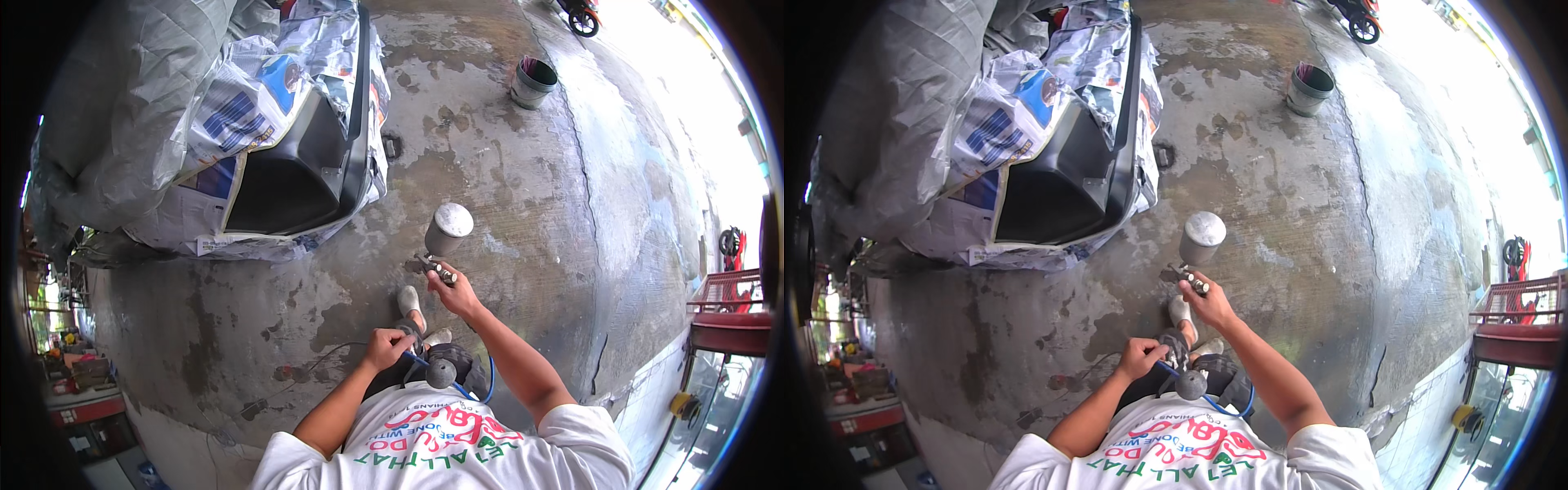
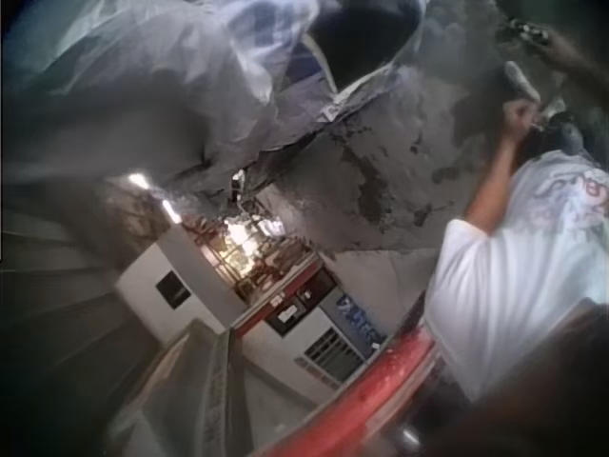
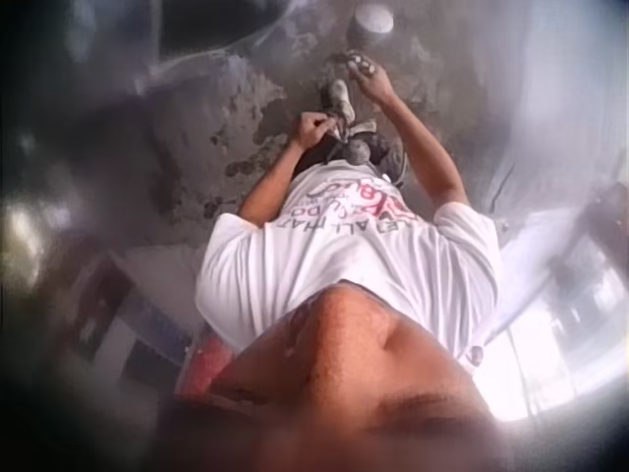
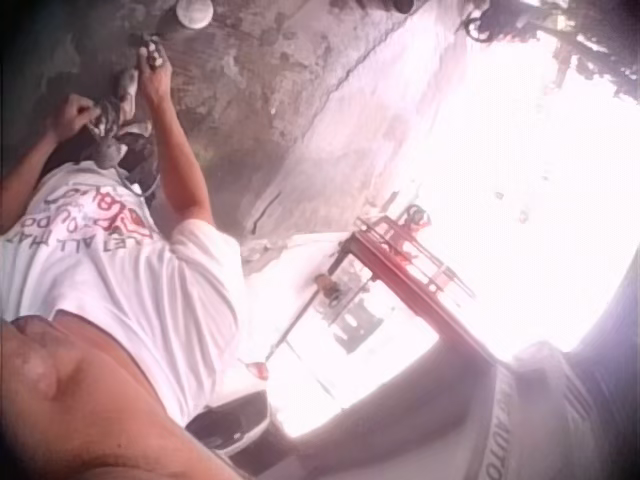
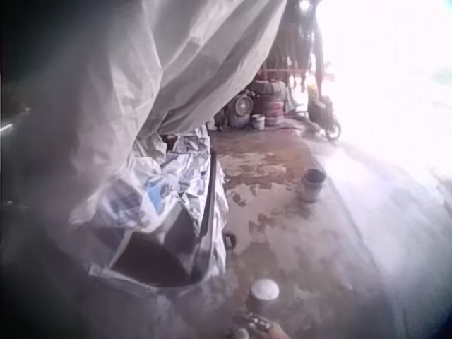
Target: The person uses a spray gun to apply paint to a car door and rear quarter panel in a workshop. The person moves around the vehicle to cover different sections, including the lower edge and side panels, while other parts of the car are masked with newspaper and plastic.
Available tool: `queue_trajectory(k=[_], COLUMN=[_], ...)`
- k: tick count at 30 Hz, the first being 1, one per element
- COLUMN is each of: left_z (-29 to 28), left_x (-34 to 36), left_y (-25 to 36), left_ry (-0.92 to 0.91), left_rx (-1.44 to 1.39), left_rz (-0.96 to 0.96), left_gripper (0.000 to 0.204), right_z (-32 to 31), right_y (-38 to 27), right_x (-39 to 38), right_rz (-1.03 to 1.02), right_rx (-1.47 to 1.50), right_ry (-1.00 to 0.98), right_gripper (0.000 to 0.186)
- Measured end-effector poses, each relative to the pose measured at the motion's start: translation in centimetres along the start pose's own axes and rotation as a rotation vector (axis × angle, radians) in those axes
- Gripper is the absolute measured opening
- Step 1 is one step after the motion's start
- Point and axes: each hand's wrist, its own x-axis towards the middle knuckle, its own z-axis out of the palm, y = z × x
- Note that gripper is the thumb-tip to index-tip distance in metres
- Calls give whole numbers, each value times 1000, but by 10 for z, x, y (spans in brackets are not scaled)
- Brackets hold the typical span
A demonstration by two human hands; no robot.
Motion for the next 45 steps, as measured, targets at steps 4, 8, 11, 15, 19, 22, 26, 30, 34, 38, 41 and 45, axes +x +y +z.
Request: queue_trajectory(k=[4, 8, 11, 15, 19, 22, 26, 30, 34, 38, 41, 45], left_z=[29, 84, 101, 134, 160, 168, 128, 100, 120, 156, 171, 169], left_x=[53, 117, 169, 205, 243, 286, 314, 302, 296, 292, 294, 301], left_y=[16, -2, 2, -15, -58, -100, -90, -79, -114, -122, -122, -101], left_ry=[180, 201, 181, 127, 160, 226, 289, 412, 683, 802, 806, 766], left_rx=[9, -64, -9, 10, -146, -339, -269, -92, -305, -400, -356, -315], left_rz=[-25, -89, -122, -164, -168, -110, -46, -234, -144, -151, -160, -190], left_gripper=[25, 22, 22, 26, 25, 26, 30, 32, 35, 32, 28, 29], right_z=[2, -16, -39, -70, -89, -93, -81, -55, -50, -49, -58, -80], right_y=[-1, 22, 31, 73, 101, 115, 117, 105, 101, 114, 128, 130], right_x=[50, 70, 95, 115, 155, 208, 249, 264, 283, 308, 345, 385], right_rz=[-25, 63, 110, 157, 192, 180, 153, 97, 31, -10, -59, -58], right_rx=[-1, 19, 49, 54, 36, 49, 75, 119, 97, 82, 29, 24], right_ry=[-83, -104, -78, -61, -85, -129, -224, -349, -481, -442, -336, -135], right_gripper=[46, 45, 41, 30, 35, 44, 47, 49, 52, 48, 50, 44])
